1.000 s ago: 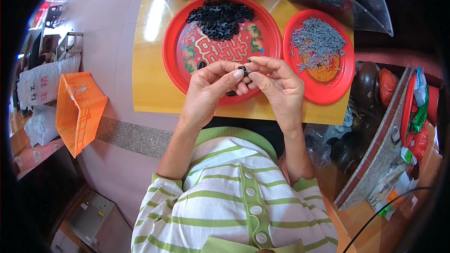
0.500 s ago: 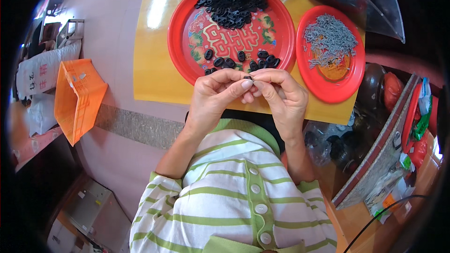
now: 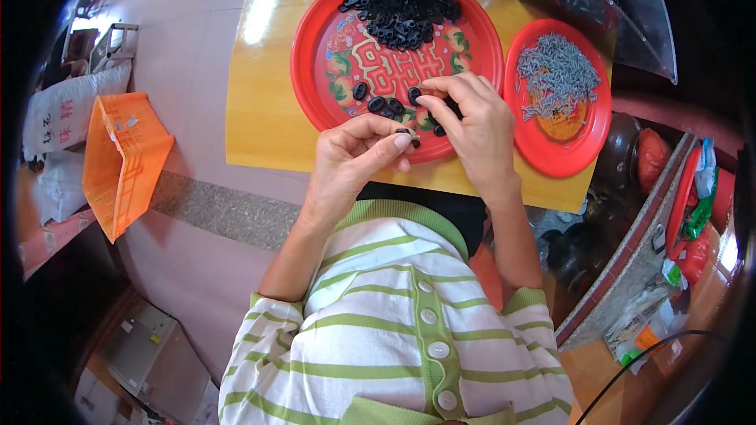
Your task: The person sits at a table and repeatedly picks up small black plastic rings and silver screws. They insert the screws into the rings by hand and place the assembled units into a red tray.
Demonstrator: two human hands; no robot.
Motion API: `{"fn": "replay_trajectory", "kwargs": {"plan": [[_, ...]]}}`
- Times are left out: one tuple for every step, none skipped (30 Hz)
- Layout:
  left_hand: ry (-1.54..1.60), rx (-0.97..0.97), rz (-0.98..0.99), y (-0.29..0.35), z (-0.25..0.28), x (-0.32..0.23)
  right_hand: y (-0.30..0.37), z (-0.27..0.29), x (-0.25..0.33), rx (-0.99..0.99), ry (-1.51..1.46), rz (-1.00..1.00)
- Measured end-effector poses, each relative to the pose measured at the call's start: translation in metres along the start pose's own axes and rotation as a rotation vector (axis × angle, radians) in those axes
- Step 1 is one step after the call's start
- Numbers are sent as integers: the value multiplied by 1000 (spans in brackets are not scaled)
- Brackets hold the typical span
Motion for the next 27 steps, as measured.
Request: {"fn": "replay_trajectory", "kwargs": {"plan": [[8, -3, -11, -1, 1, 0, 0, -3, 2, 5, 52, 25], [15, -6, -22, -1, 2, 1, 0, -6, 4, 10, 104, 50], [18, -15, -21, -1, 4, 0, 0, -8, 4, 14, 156, 75], [21, -24, -18, 0, 5, 0, 2, -10, 4, 20, 160, 82], [23, -32, -16, 0, 6, 1, 3, -12, 3, 25, 163, 89], [19, -34, -14, 0, 6, 1, 4, -13, 2, 30, 167, 96], [13, -35, -14, 1, 7, 0, 4, -14, 3, 28, 165, 97], [7, -37, -13, 2, 7, 0, 4, -14, 3, 25, 162, 98], [10, -37, -14, 2, 7, 0, 4, -14, 4, 23, 160, 99], [12, -35, -16, 2, 7, -1, 4, -14, 5, 24, 151, 91], [13, -34, -18, 2, 6, -1, 4, -15, 5, 26, 141, 82], [5, -36, -18, 2, 6, -2, 5, -14, 5, 27, 132, 74], [-4, -41, -21, 2, 6, -1, 5, -14, 5, 36, 116, 65], [-12, -45, -25, 1, 6, -1, 6, -13, 4, 46, 99, 55], [-14, -52, -40, 1, 5, -1, 7, -11, 4, 54, 83, 46], [-14, -56, -54, 0, 5, -1, 9, -9, 3, 71, -127, -105], [-15, -59, -68, -2, 4, -2, 12, -7, 2, 87, -337, -255], [-11, -52, -88, -3, 3, -3, 14, -5, 1, 102, -549, -404], [-8, -44, -108, -5, 2, -5, 15, -2, 0, 101, -679, -444], [-4, -34, -127, -6, 0, -7, 16, 1, -2, 100, -809, -482], [-1, -30, -133, -8, -3, -8, 17, 5, -3, 99, -940, -519], [-4, -25, -138, -9, -5, -9, 17, 9, -3, 102, -977, -530], [-6, -20, -143, -10, -7, -11, 18, 13, -2, 105, -1015, -541], [-10, -13, -147, -10, -10, -13, 18, 17, -1, 109, -1053, -551], [-18, -7, -152, -10, -13, -14, 19, 20, 0, 102, -1049, -551], [-25, -2, -157, -11, -15, -15, 20, 23, 1, 96, -1046, -551], [-31, 2, -163, -11, -17, -16, 21, 26, 1, 91, -1043, -550]]}}
Point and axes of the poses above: each hand's wrist, its own y-axis away from the middle knuckle, its own z-axis out of the back of the hand, x = y × z, the point moved 1 cm from there along -y, towards the middle knuckle, and after that the axes turned 10 degrees about -x, right-handed, at the moved point
